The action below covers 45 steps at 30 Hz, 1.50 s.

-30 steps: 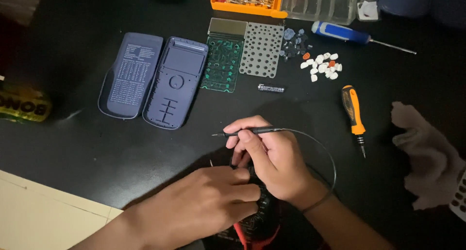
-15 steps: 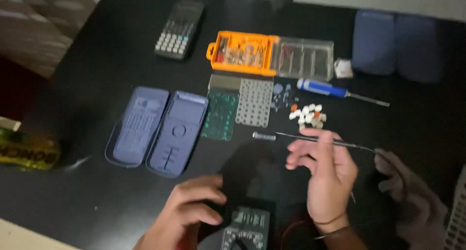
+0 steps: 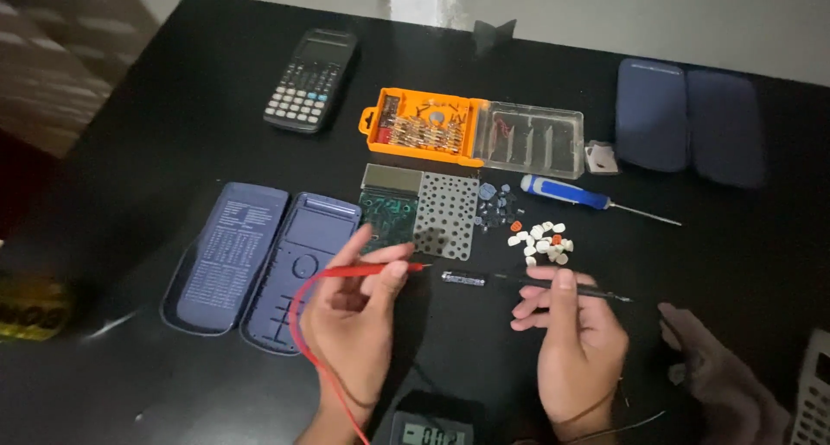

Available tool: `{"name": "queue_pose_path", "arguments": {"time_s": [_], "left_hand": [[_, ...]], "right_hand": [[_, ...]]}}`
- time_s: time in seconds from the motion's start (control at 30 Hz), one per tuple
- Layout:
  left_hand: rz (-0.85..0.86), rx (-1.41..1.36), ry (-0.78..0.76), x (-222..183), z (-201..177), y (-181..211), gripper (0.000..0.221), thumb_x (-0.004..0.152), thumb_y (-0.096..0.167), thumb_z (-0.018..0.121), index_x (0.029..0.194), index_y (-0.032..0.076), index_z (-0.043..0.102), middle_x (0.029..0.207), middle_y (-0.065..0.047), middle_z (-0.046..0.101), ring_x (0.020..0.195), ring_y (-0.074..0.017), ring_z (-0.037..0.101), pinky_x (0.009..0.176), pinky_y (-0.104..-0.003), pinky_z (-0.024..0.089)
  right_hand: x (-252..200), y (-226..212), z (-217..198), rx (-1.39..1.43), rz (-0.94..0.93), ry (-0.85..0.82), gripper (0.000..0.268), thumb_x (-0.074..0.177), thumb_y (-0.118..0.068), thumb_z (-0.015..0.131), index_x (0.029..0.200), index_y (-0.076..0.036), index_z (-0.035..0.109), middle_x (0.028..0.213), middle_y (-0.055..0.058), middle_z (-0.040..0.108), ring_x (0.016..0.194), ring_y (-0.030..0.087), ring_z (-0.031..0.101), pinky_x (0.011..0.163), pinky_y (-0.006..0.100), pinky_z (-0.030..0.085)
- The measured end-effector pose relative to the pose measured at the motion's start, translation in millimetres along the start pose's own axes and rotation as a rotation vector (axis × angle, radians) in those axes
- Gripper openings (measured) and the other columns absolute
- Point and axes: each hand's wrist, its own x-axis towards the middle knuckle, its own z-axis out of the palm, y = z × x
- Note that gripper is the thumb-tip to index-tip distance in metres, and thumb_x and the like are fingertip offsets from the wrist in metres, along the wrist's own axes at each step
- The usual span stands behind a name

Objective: Testing a small electronic component using a digital multimeter and probes on a repair bench.

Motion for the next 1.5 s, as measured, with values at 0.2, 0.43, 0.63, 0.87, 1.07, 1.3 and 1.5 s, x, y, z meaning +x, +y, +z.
{"name": "queue_pose_path", "arguments": {"time_s": [0.2,0.43,0.63,0.87,1.07,1.3,1.5], "left_hand": [[-0.105,-0.153,-0.007,1,4,-1,0.051,0.084,0.006,0.078,0.132,0.001,0.061,0.093,-0.012,0.082,0.091,-0.0252,0.085,0.091,-0.033,0.066],[-0.112,-0.133,-0.047,2,4,-3,0.050,0.083,0.004,0.078,0.130,0.002,0.061,0.094,-0.014,0.083,0.089,-0.0208,0.083,0.089,-0.030,0.066],[-0.008,-0.116,-0.136,1,2,-5,0.047,0.086,0.002,0.076,0.130,0.002,0.059,0.097,-0.012,0.081,0.094,-0.0249,0.085,0.089,-0.032,0.068],[-0.052,-0.114,-0.124,2,4,-2,0.047,0.086,0.004,0.076,0.130,0.001,0.060,0.096,-0.012,0.081,0.094,-0.0261,0.085,0.089,-0.032,0.069],[-0.064,-0.138,-0.141,1,3,-5,0.049,0.086,0.002,0.076,0.132,0.002,0.059,0.097,-0.013,0.080,0.096,-0.0269,0.085,0.093,-0.033,0.068],[-0.030,-0.084,-0.164,2,1,-3,0.047,0.088,0.004,0.075,0.131,0.003,0.058,0.097,-0.011,0.081,0.096,-0.0264,0.085,0.091,-0.034,0.069],[-0.038,-0.108,-0.153,2,1,-3,0.046,0.088,0.005,0.075,0.130,0.003,0.059,0.097,-0.011,0.080,0.095,-0.0265,0.085,0.092,-0.034,0.069]], "right_hand": [[1,5,2,-0.012,-0.030,0.018,0.041,0.106,-0.020,0.049,0.091,0.009,0.073,0.086,0.018,0.075,0.057,0.024,0.070,0.050,0.031,0.062],[2,8,3,-0.046,0.005,0.012,0.043,0.106,-0.018,0.050,0.081,0.010,0.071,0.092,0.019,0.077,0.056,0.024,0.070,0.049,0.030,0.060],[2,7,1,-0.039,0.025,0.001,0.038,0.106,-0.021,0.049,0.099,0.007,0.075,0.078,0.020,0.074,0.058,0.024,0.069,0.052,0.030,0.060],[2,13,1,0.009,0.004,-0.006,0.040,0.107,-0.023,0.048,0.099,0.007,0.074,0.079,0.020,0.072,0.057,0.023,0.068,0.052,0.029,0.059],[1,12,2,0.008,-0.016,-0.008,0.038,0.107,-0.020,0.048,0.098,0.008,0.073,0.079,0.020,0.072,0.058,0.023,0.068,0.052,0.029,0.060],[0,15,2,0.028,-0.072,-0.003,0.040,0.108,-0.019,0.048,0.090,0.010,0.070,0.085,0.019,0.073,0.066,0.023,0.071,0.051,0.029,0.061],[0,10,0,-0.007,-0.020,-0.032,0.040,0.108,-0.022,0.047,0.101,0.006,0.074,0.074,0.020,0.071,0.059,0.022,0.069,0.054,0.029,0.059]]}}
